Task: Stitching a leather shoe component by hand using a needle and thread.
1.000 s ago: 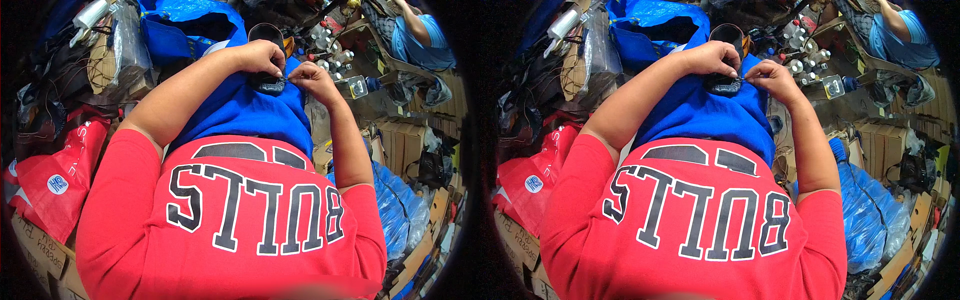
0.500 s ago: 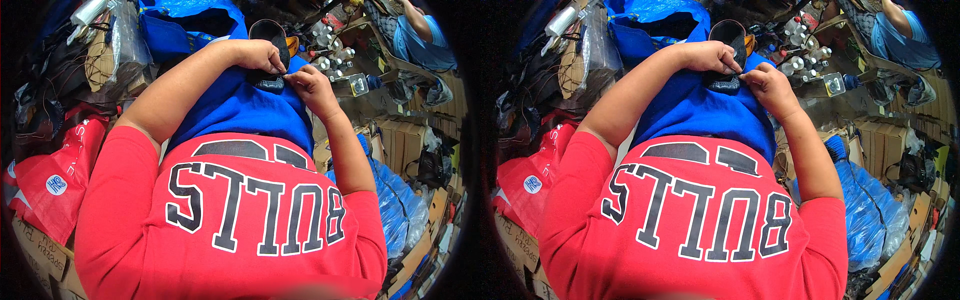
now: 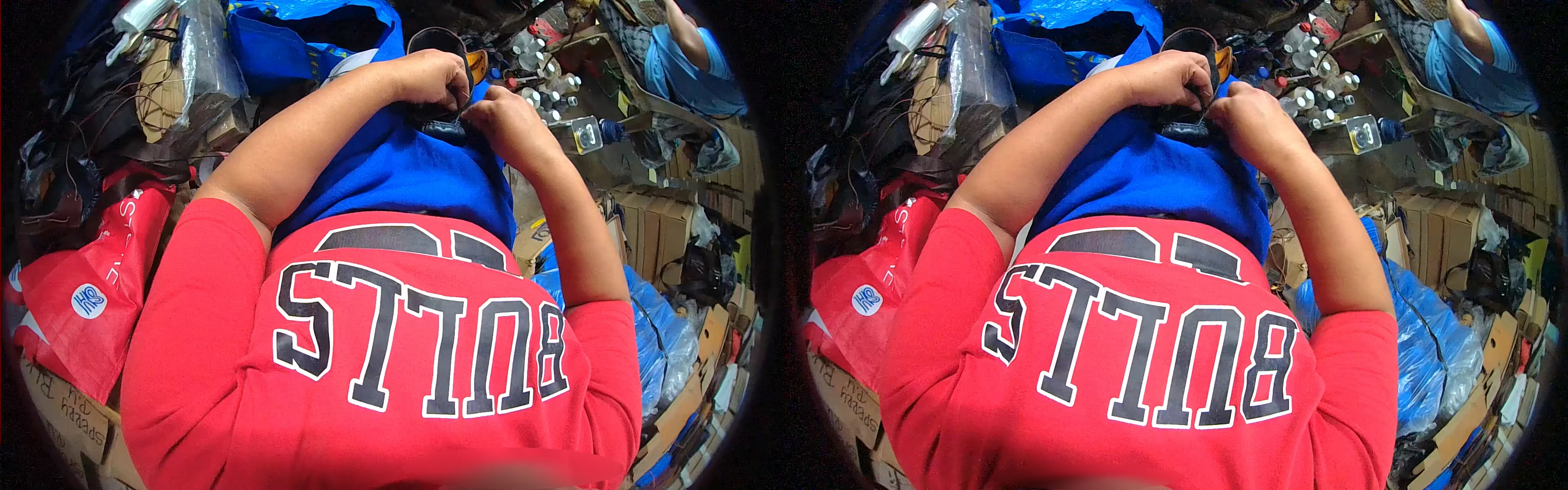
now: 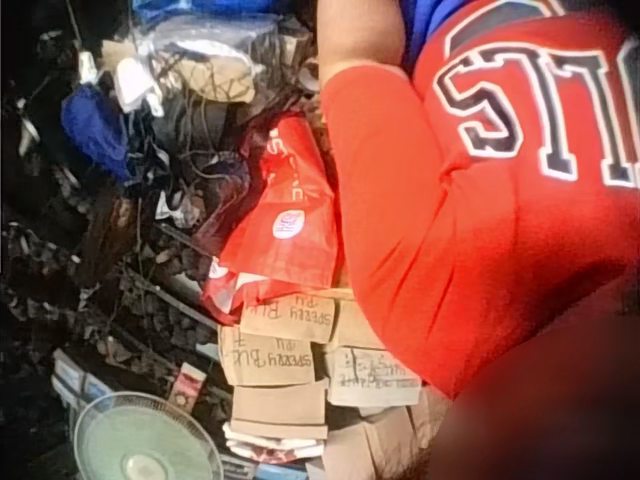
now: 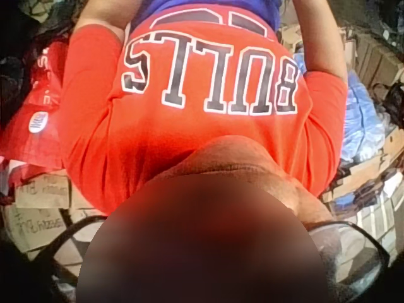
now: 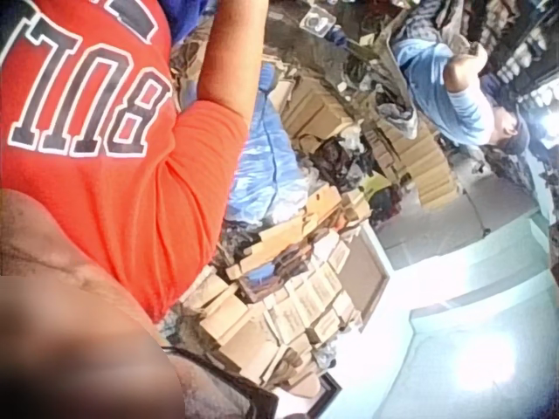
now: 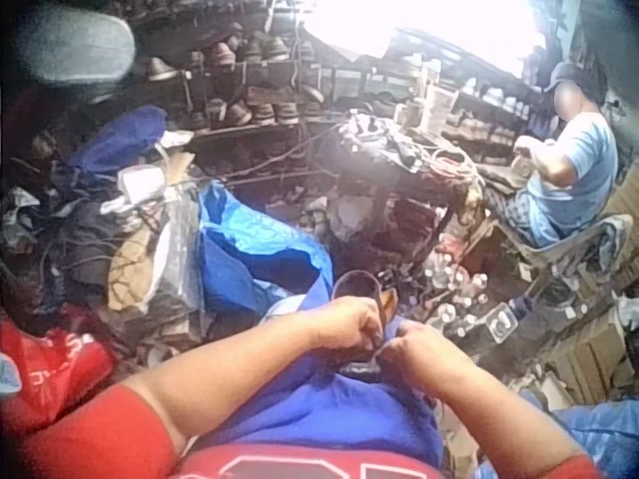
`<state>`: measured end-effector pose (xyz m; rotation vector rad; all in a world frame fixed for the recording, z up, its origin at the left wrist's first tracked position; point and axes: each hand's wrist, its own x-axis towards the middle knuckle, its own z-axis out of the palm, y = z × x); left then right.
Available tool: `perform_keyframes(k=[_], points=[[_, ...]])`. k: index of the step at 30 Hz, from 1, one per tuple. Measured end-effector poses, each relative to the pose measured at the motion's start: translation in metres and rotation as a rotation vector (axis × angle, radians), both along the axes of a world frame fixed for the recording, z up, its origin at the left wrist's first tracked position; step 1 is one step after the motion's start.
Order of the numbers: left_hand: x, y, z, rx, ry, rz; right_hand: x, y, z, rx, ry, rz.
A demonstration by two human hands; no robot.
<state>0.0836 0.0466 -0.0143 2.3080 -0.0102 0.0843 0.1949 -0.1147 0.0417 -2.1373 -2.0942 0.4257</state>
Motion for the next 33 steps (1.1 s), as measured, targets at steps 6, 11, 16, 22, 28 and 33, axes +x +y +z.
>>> perform_keyframes(k=[6, 11, 16, 22, 28, 33], points=[[-0.017, -0.029, 0.0, 0.157, -0.275, 0.367, 0.019, -0.012, -0.03, 0.022, 0.564, -0.277], [-0.095, -0.041, 0.037, 0.119, 0.13, 0.32, 0.052, -0.056, -0.028, 0.035, 1.38, -0.499], [-0.146, 0.016, 0.056, -0.037, 0.373, 0.542, 0.117, -0.114, 0.019, 0.551, 2.336, -0.126], [-0.084, -0.005, 0.048, -1.586, -0.431, 0.414, 0.096, -0.11, -0.02, -0.056, 0.88, -0.688], [-0.096, 0.049, 0.009, -1.756, -0.312, 0.628, 0.075, -0.133, -0.078, 0.071, -0.054, -0.384], [-0.104, 0.051, 0.015, -1.591, -0.248, 0.745, 0.085, -0.151, -0.106, -0.066, 0.647, -0.652]])
